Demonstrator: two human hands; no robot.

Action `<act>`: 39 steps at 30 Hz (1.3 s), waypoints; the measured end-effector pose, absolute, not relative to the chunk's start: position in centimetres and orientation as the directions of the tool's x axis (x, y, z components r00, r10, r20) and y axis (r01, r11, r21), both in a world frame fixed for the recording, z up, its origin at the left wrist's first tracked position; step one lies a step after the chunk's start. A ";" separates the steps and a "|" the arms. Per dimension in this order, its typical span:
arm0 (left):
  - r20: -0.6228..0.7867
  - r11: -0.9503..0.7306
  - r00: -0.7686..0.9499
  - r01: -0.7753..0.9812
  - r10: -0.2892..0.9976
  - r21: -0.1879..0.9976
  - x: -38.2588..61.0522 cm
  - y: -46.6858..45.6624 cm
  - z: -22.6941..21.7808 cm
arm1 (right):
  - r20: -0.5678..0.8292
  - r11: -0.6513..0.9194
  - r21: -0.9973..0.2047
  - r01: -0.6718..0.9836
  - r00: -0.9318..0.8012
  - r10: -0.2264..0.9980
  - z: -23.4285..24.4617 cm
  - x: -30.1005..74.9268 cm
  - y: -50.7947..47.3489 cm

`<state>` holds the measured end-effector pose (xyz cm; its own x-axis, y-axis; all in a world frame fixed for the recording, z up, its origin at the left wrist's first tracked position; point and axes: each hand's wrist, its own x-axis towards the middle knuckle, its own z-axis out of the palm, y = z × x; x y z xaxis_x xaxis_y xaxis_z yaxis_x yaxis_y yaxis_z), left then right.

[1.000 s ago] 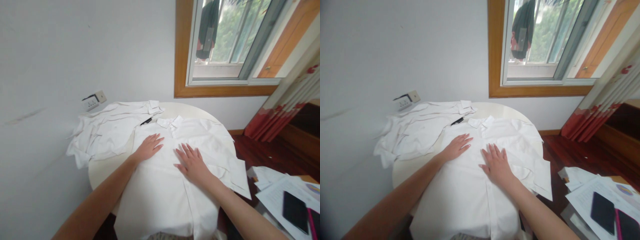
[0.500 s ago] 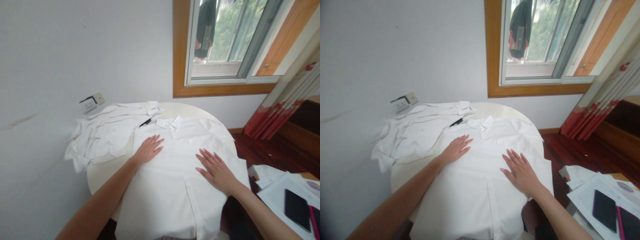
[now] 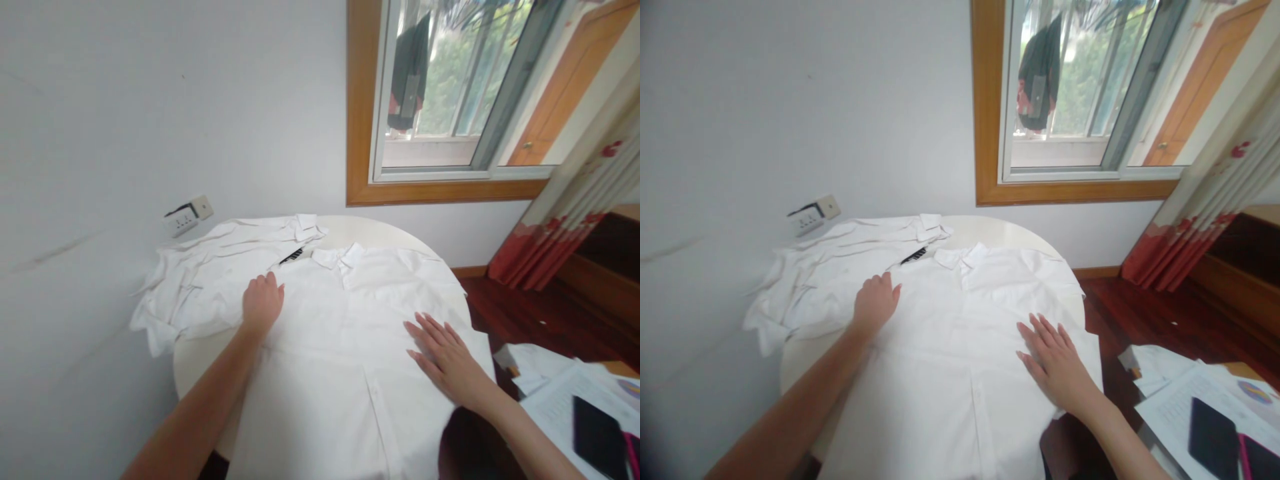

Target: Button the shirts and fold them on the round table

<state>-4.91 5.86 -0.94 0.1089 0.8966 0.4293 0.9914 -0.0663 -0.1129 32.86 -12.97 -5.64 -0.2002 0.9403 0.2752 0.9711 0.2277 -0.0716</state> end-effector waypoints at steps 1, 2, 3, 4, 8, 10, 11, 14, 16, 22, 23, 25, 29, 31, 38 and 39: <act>0.393 -0.040 0.079 0.993 0.916 -0.107 -5.4 6.1 -0.9 | 0.280 0.231 -0.073 0.970 -0.202 0.939 -5.6 32.7 -12.9; 0.356 -0.035 0.068 0.995 0.932 -0.096 -5.8 6.5 -0.9 | 0.282 0.236 -0.073 0.969 -0.207 0.937 -5.4 32.6 -12.9; 0.326 -0.045 0.067 0.996 0.943 -0.073 -6.1 7.0 -1.0 | 0.282 0.243 -0.071 0.967 -0.214 0.935 -5.3 32.5 -12.8; 0.309 -0.064 0.071 0.997 0.949 -0.033 -6.4 7.5 -1.0 | 0.278 0.254 -0.068 0.965 -0.226 0.934 -5.2 32.4 -12.8; 0.278 -0.112 0.019 0.940 0.960 0.322 -7.2 9.7 -1.1 | 0.256 0.284 -0.052 0.957 -0.262 0.930 -4.9 32.2 -12.8; 0.237 -0.104 -0.035 0.830 0.971 0.548 -7.2 10.4 -0.9 | 0.251 0.283 -0.053 0.958 -0.262 0.932 -4.8 32.3 -12.8; 0.204 -0.093 -0.056 0.754 0.977 0.651 -7.1 10.6 -0.8 | 0.249 0.284 -0.055 0.957 -0.262 0.932 -4.8 32.3 -12.7; 0.116 -0.072 -0.045 0.552 0.992 0.831 -6.4 10.5 -0.2 | 0.252 0.291 -0.064 0.954 -0.267 0.930 -4.7 32.3 -12.7; 0.172 -0.131 -0.018 0.569 0.985 0.812 -6.0 10.1 0.7 | 0.258 0.294 -0.069 0.953 -0.268 0.928 -4.6 32.2 -12.6; 0.521 -0.412 0.209 0.856 0.828 0.311 -6.6 9.4 4.0 | 0.238 0.300 -0.071 0.951 -0.276 0.931 -4.8 31.2 -12.1; 0.516 -0.408 0.242 0.882 0.822 0.236 -7.1 9.5 4.3 | 0.231 0.300 -0.073 0.951 -0.276 0.933 -4.8 30.8 -12.0; 0.484 -0.375 0.281 0.921 0.829 0.107 -8.2 9.5 4.6 | 0.220 0.298 -0.079 0.951 -0.275 0.936 -4.7 29.8 -11.6; 0.469 -0.263 0.267 0.962 0.842 -0.076 -9.7 9.0 4.3 | 0.206 0.308 -0.101 0.946 -0.283 0.937 -4.5 27.3 -11.0; 0.505 -0.215 0.239 0.971 0.829 -0.106 -9.3 8.3 4.1 | 0.204 0.321 -0.114 0.940 -0.294 0.934 -4.4 26.1 -10.6; 0.411 -0.574 0.541 0.817 0.734 -0.051 -0.9 6.6 1.8 | 0.170 0.322 -0.130 0.938 -0.299 0.939 -3.9 24.4 -10.1; 0.388 -0.624 0.581 0.781 0.716 -0.020 0.5 6.4 1.1 | 0.161 0.309 -0.137 0.941 -0.286 0.944 -3.9 24.5 -10.3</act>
